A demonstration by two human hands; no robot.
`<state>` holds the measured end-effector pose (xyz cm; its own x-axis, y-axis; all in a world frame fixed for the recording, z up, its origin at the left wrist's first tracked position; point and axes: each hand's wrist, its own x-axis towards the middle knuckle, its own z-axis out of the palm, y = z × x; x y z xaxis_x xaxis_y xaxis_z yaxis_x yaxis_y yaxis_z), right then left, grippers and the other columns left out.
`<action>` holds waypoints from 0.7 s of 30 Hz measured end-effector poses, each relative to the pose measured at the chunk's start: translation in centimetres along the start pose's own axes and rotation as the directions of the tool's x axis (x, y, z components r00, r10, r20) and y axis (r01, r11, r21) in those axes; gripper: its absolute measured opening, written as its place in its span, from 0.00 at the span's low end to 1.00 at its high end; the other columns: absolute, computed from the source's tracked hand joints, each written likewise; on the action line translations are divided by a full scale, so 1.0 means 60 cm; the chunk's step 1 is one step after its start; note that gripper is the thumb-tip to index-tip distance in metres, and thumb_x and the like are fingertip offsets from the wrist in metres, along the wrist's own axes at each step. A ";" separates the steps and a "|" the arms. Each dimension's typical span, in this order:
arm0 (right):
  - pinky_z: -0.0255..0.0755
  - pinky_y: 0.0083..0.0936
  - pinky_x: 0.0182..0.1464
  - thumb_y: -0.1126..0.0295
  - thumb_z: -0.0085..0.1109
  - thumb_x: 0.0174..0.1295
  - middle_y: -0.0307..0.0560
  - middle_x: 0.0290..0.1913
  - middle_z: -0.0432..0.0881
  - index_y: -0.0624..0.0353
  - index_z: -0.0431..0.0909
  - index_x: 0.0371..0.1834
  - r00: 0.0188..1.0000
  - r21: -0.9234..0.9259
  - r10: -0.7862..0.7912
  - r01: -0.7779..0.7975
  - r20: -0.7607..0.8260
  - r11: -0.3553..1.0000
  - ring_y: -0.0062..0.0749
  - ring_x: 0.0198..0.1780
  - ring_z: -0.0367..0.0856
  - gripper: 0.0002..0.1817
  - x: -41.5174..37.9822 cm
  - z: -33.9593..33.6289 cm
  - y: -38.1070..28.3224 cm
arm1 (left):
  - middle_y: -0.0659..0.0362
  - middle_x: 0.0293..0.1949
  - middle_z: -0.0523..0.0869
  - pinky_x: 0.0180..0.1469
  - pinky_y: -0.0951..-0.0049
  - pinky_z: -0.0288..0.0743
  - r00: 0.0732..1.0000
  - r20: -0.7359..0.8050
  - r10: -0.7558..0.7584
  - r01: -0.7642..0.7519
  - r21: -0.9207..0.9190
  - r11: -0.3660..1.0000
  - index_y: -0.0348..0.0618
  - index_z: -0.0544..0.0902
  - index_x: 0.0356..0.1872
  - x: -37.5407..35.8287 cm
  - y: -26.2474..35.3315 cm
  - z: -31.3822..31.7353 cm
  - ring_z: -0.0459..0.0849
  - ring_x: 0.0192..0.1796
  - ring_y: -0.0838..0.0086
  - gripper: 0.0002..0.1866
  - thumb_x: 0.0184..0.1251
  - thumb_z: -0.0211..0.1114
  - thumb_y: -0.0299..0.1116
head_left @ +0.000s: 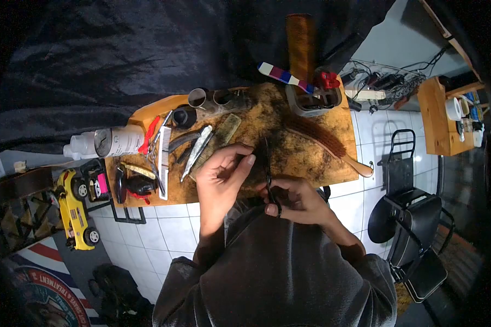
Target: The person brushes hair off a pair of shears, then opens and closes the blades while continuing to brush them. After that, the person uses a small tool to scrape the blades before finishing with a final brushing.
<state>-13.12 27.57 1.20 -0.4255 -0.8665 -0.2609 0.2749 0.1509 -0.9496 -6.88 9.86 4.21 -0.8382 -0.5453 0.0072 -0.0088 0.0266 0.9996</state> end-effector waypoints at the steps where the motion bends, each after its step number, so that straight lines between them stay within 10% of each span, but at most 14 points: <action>1: 0.74 0.26 0.47 0.64 0.72 0.58 0.43 0.39 0.85 0.61 0.80 0.52 0.998 0.008 0.060 -0.061 0.005 0.998 0.21 0.42 0.79 0.21 -0.001 -0.001 -0.004 | 0.64 0.35 0.83 0.34 0.88 0.63 1.000 0.006 -0.001 0.001 -0.008 1.000 0.31 0.82 0.43 0.000 -0.002 -0.001 0.72 0.33 0.90 0.09 0.63 0.65 0.14; 8: 0.73 0.24 0.43 0.67 0.70 0.60 0.41 0.36 0.83 0.60 0.80 0.42 0.995 -0.105 -0.087 0.083 -0.042 0.991 0.22 0.39 0.78 0.12 0.002 -0.003 0.014 | 0.58 0.48 0.83 0.47 0.84 0.75 0.992 -0.105 -0.070 0.061 -0.085 0.994 0.31 0.83 0.46 0.007 0.017 0.007 0.82 0.47 0.81 0.11 0.63 0.64 0.14; 15: 0.74 0.30 0.48 0.61 0.73 0.56 0.49 0.39 0.84 0.62 0.79 0.48 0.986 -0.124 -0.147 0.137 -0.075 0.983 0.31 0.42 0.82 0.22 0.001 0.000 0.012 | 0.61 0.37 0.82 0.37 0.84 0.76 0.991 -0.103 0.087 -0.061 0.229 0.972 0.31 0.82 0.45 0.006 -0.006 -0.012 0.77 0.37 0.86 0.10 0.63 0.65 0.16; 21: 0.73 0.26 0.53 0.65 0.74 0.55 0.46 0.48 0.80 0.64 0.76 0.56 0.994 -0.221 -0.103 0.109 0.040 0.969 0.28 0.52 0.78 0.27 0.003 -0.005 -0.002 | 0.66 0.30 0.77 0.32 0.86 0.72 0.986 -0.117 -0.121 0.101 -0.169 0.981 0.33 0.81 0.43 0.006 0.022 0.015 0.73 0.31 0.88 0.08 0.64 0.64 0.15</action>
<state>-13.50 27.58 1.20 -0.4167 -0.8958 -0.1548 0.0296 0.1569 -0.9872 -7.70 10.45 5.48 -0.7615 -0.6386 -0.1109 -0.0008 -0.1702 0.9854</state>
